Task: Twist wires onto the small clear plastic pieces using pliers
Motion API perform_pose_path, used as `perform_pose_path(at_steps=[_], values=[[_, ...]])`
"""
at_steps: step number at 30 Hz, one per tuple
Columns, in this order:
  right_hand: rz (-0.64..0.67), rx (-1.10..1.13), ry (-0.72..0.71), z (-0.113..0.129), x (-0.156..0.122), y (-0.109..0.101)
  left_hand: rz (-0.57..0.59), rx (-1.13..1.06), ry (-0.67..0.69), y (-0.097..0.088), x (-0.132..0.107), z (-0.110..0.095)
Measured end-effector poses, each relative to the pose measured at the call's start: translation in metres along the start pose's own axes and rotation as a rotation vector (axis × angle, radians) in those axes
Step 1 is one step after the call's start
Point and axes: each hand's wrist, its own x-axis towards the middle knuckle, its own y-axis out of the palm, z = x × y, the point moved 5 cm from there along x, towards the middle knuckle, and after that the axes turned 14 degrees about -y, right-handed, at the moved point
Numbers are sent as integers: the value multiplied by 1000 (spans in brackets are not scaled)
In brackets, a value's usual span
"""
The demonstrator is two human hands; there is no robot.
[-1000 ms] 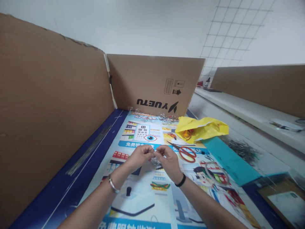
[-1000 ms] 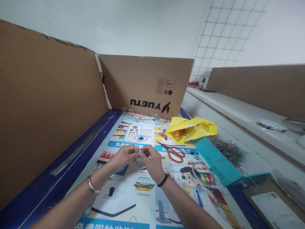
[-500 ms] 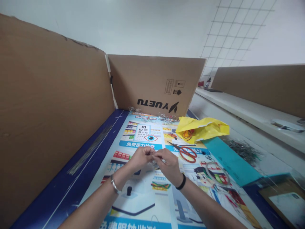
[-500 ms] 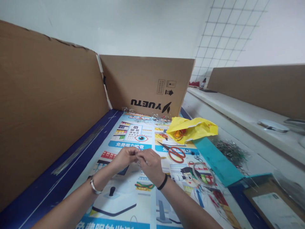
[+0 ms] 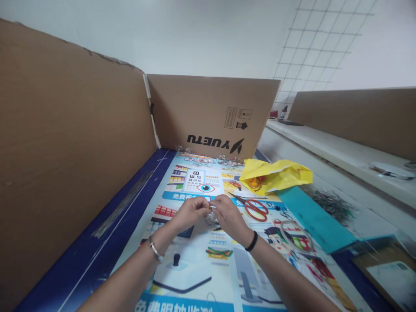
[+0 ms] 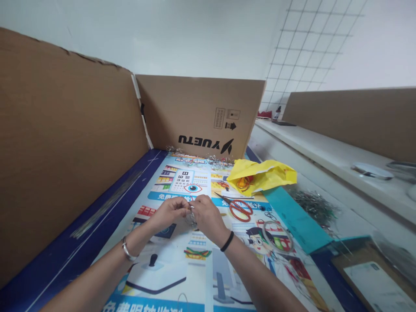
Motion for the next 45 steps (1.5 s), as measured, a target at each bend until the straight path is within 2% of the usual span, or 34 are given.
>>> perform_pose_path(at_steps=[7,11,15,24,36,45], values=[[-41,-15,-12,-2,-4,0,-16,-27,-16,0,1,-1],[-98,-38,6,3,-5,-2,-43,-142,-59,-1,1,-2],[-132,-47,-34,7,-7,-2,-30,-238,-85,-2,0,-4],[-130,-51,-92,10,-8,-1,-41,-137,-90,-4,0,-2],[-156,40,-36,5,-10,1,-135,219,149,-1,-9,-18],[-188,179,168,-7,-10,0,-273,393,398,0,-12,-17]])
